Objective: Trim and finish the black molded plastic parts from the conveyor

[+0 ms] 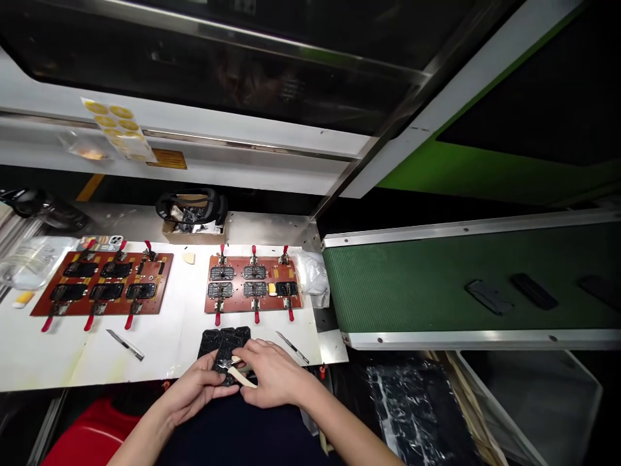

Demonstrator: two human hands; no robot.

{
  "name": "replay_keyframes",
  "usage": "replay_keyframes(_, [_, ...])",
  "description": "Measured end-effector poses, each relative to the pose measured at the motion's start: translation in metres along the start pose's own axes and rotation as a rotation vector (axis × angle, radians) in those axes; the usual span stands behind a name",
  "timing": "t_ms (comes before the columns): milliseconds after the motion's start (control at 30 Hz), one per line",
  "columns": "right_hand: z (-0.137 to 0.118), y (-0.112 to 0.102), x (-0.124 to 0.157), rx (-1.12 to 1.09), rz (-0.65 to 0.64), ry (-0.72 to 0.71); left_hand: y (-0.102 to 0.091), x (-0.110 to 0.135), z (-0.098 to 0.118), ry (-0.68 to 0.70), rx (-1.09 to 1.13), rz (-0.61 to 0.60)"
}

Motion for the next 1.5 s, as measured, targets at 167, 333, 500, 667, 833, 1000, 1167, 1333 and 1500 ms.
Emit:
replay_keyframes(167, [-0.007, 0.010, -0.004, 0.081, 0.003, -0.009, -0.001, 0.004, -0.003, 0.007, 0.024, -0.014])
replay_keyframes(333, [-0.009, 0.023, -0.008, 0.192, -0.020, 0.004, -0.007, 0.003, -0.010, 0.011, 0.050, 0.000])
replay_keyframes(500, [-0.001, 0.033, -0.011, 0.225, -0.141, -0.042, -0.008, -0.003, -0.024, -0.057, 0.043, -0.005])
replay_keyframes(667, [0.012, 0.036, -0.009, 0.257, -0.187, -0.050, -0.005, -0.014, -0.038, -0.148, 0.029, -0.018])
replay_keyframes(833, [0.030, 0.039, -0.001, 0.195, -0.220, 0.019, 0.001, -0.032, -0.055, -0.190, 0.081, 0.000])
replay_keyframes(1000, [0.043, 0.040, 0.012, 0.138, -0.229, 0.061, 0.010, -0.046, -0.070, -0.211, 0.136, 0.024])
replay_keyframes(1167, [0.053, 0.023, 0.024, 0.024, -0.086, 0.090, 0.008, -0.047, -0.065, -0.180, 0.127, 0.042])
replay_keyframes(1333, [0.070, -0.001, 0.025, -0.056, 0.115, 0.202, 0.004, -0.044, -0.057, -0.171, 0.068, 0.085])
replay_keyframes(1500, [0.082, 0.018, -0.006, -0.192, 0.272, 0.333, 0.016, -0.044, -0.043, -0.086, 0.020, 0.074])
Point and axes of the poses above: each hand's wrist, its own x-axis away from the middle knuckle, its own y-axis out of the palm, z = x × y, the point moved 10 cm from there along -x, towards the middle knuckle, and after that the axes turned 14 degrees about -x, right-handed, at the moved point
